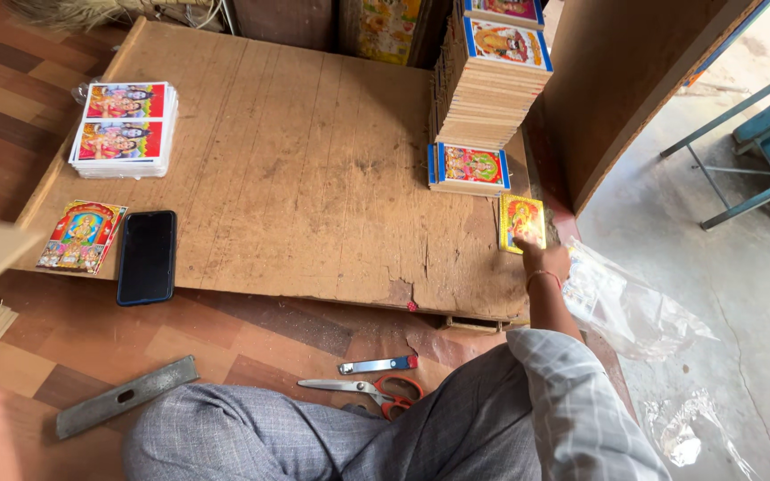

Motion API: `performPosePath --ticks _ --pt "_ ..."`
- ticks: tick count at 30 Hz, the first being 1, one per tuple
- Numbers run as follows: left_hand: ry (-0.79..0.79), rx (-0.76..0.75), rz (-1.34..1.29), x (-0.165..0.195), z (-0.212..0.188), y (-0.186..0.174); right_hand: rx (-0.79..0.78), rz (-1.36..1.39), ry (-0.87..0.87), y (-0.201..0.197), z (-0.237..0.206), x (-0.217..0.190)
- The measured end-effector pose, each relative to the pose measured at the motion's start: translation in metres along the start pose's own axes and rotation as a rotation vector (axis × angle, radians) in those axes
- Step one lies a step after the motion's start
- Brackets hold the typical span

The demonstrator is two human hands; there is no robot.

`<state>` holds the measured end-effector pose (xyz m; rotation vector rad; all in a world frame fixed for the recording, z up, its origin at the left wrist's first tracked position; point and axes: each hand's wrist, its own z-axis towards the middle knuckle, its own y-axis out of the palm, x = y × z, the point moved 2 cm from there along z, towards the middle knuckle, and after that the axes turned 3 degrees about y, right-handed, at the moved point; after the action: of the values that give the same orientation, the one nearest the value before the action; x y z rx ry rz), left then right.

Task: The person sits on the floor at a low wooden bench and assembles small religious picture cards, placing a printed image over a cardboard backing and folding and pressing the edges to secure them. They use scissors to trim, stack finished cards aside, and handle new prints and backing boards one at a time.

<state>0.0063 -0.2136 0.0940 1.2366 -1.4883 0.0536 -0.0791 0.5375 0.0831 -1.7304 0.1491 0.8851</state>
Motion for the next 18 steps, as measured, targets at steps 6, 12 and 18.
performPosePath --ticks 6,12,18 --pt "0.026 -0.431 0.085 -0.106 -0.054 0.072 -0.055 -0.002 -0.047 -0.002 -0.022 -0.009" --pt "-0.356 -0.474 0.458 -0.240 -0.125 0.101 0.127 -0.030 -0.025 -0.004 -0.026 -0.012" --pt "-0.315 -0.362 0.615 -0.255 -0.117 0.089 -0.008 1.053 -0.004 0.001 0.005 -0.010"
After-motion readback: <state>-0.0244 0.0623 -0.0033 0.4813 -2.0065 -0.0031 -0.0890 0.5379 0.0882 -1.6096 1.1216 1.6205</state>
